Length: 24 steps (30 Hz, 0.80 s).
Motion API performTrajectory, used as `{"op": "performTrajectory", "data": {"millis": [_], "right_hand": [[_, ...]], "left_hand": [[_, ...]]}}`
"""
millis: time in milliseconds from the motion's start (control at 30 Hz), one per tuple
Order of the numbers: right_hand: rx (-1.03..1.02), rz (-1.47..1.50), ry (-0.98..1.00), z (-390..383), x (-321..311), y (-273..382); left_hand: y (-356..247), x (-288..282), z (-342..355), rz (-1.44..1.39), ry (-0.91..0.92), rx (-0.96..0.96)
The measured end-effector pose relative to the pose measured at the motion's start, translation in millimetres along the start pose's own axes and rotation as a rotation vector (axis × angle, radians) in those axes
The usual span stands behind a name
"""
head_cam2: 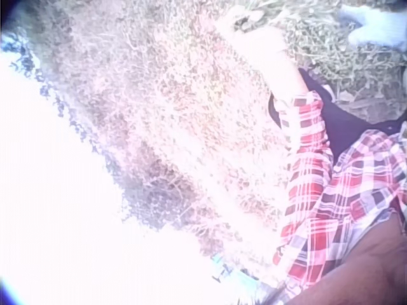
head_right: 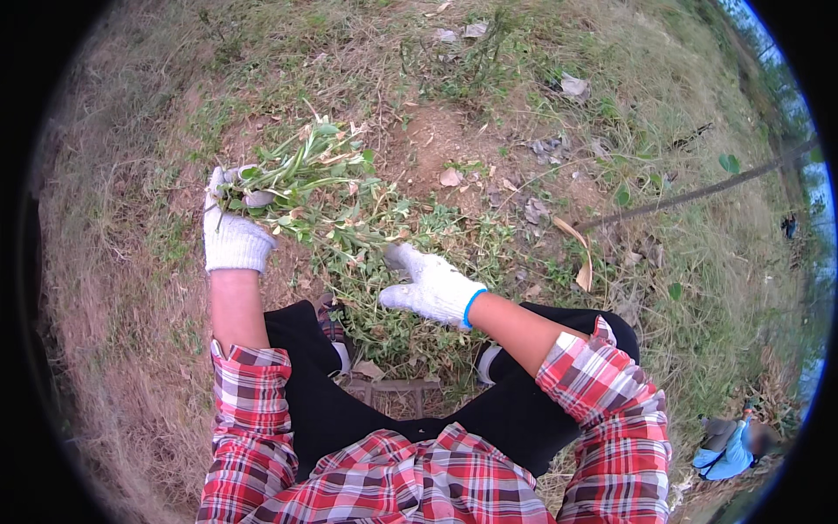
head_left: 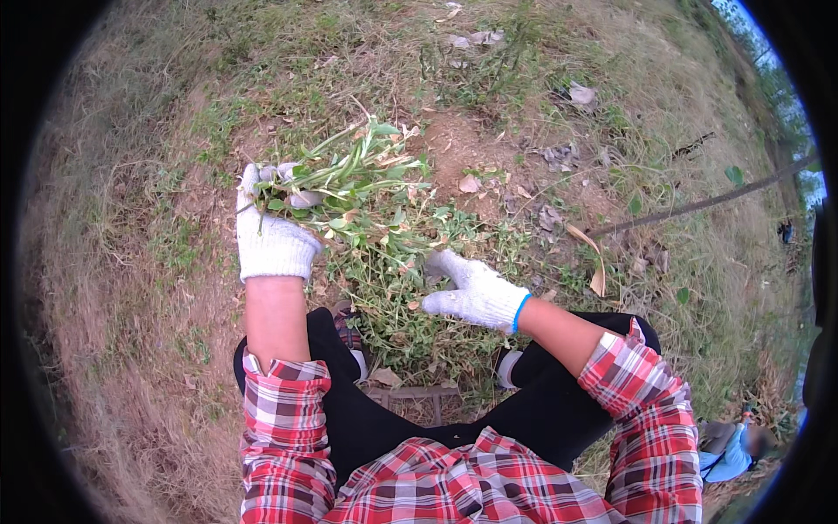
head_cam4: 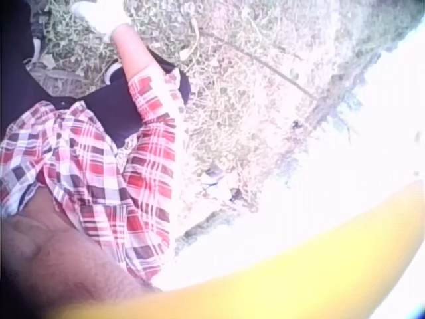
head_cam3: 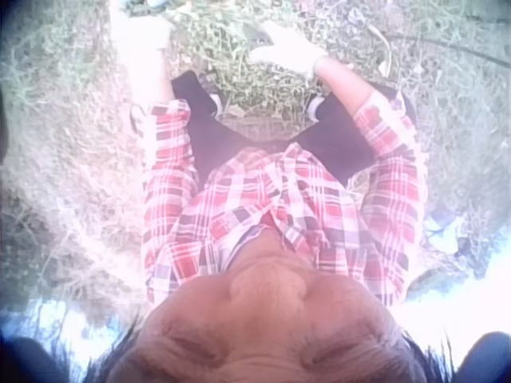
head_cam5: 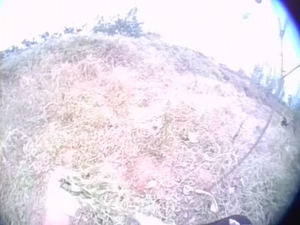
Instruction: The person sits on the ground and uses gloved hands to pick up small green plants, separate leaves from stems, and place the separated parts into a pile on their lap.
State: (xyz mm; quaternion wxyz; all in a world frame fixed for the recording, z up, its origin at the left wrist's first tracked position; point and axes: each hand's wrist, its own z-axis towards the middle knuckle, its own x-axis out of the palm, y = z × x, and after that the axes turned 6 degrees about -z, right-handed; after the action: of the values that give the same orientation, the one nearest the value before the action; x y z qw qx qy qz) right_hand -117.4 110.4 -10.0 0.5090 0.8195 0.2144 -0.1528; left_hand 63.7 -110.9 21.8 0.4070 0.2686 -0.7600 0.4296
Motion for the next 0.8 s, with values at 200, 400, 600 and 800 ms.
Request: {"op": "performTrajectory", "data": {"millis": [200, 400, 600, 800], "right_hand": [[0.131, 0.512, 0.041, 0.5, 3.8, 1.4], [0.076, 0.298, -0.058, 0.1, -11.6, -5.2], [-0.086, -0.149, -0.253, -7.6, -30.4, 0.2], [-0.155, -0.437, -0.388, -14.6, -46.2, -6.2]], "left_hand": [[3.7, 3.5, -3.6, -0.052, 0.024, -0.018], [5.6, 12.1, -13.5, -0.038, 0.048, 0.026], [15.2, 27.4, -24.7, 0.487, -0.048, 0.405], [28.7, 24.5, -21.2, 0.596, -0.124, 0.405]]}}
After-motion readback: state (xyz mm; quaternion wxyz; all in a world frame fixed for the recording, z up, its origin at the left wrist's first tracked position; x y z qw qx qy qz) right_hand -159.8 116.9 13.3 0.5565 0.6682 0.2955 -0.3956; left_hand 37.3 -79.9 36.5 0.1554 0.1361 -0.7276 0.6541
